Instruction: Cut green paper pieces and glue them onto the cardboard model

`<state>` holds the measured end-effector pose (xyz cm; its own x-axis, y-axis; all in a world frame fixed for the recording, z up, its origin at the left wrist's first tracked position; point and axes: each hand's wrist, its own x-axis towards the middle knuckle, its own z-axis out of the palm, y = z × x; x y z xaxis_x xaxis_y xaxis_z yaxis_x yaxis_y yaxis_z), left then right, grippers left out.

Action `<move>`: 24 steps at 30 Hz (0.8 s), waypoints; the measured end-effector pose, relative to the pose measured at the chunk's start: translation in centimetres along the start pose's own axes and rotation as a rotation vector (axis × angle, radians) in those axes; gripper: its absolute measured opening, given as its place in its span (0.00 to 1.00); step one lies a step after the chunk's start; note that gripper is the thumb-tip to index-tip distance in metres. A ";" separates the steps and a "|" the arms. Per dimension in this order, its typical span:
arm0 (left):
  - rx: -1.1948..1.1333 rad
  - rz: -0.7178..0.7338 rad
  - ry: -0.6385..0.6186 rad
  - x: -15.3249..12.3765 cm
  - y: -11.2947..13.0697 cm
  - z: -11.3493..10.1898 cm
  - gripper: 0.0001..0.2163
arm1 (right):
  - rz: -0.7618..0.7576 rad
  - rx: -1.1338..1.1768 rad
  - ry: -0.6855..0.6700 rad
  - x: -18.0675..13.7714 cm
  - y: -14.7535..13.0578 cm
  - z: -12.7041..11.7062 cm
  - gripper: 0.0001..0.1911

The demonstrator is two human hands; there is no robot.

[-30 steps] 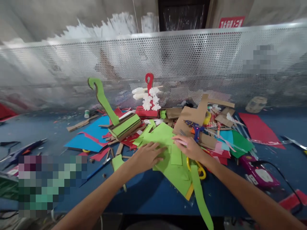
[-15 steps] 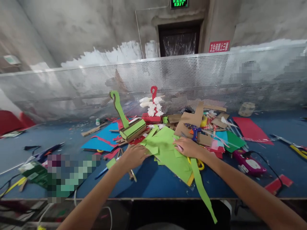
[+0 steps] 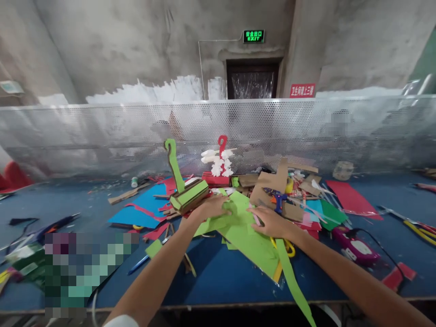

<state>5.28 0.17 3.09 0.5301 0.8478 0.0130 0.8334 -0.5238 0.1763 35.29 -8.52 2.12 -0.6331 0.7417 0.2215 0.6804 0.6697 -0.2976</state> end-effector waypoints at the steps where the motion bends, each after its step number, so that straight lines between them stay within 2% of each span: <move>1: -0.024 0.004 0.031 0.1 -0.3 0.4 0.36 | -0.002 0.016 0.023 0.0 0.0 -0.1 0.35; 4: -0.073 -0.033 0.100 0.2 -1.3 1.4 0.33 | -0.019 0.052 0.100 -0.2 0.3 -0.1 0.35; 8: -0.099 -0.055 0.225 0.0 -2.1 1.9 0.23 | -0.061 0.076 0.212 -0.5 1.2 0.3 0.34; 14: -0.295 -0.158 0.511 -0.3 -2.8 1.0 0.22 | -0.186 0.126 0.359 -0.9 2.3 0.3 0.32; 18: -0.660 -0.208 0.740 -0.3 -2.8 -0.5 0.20 | -0.182 0.079 0.318 -0.9 2.4 0.2 0.28; 22: -1.023 -0.029 0.777 -0.5 -2.2 -2.0 0.18 | -0.194 -0.038 0.197 -0.4 1.7 0.1 0.24; 24: -1.111 -0.036 0.801 -0.7 -1.9 -2.6 0.16 | -0.196 -0.061 0.109 0.5 0.8 0.0 0.24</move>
<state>2.93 0.83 5.26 -0.0396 0.8736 0.4850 0.0804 -0.4810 0.8730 35.54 -7.61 1.98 -0.7137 0.5950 0.3696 0.5717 0.7997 -0.1834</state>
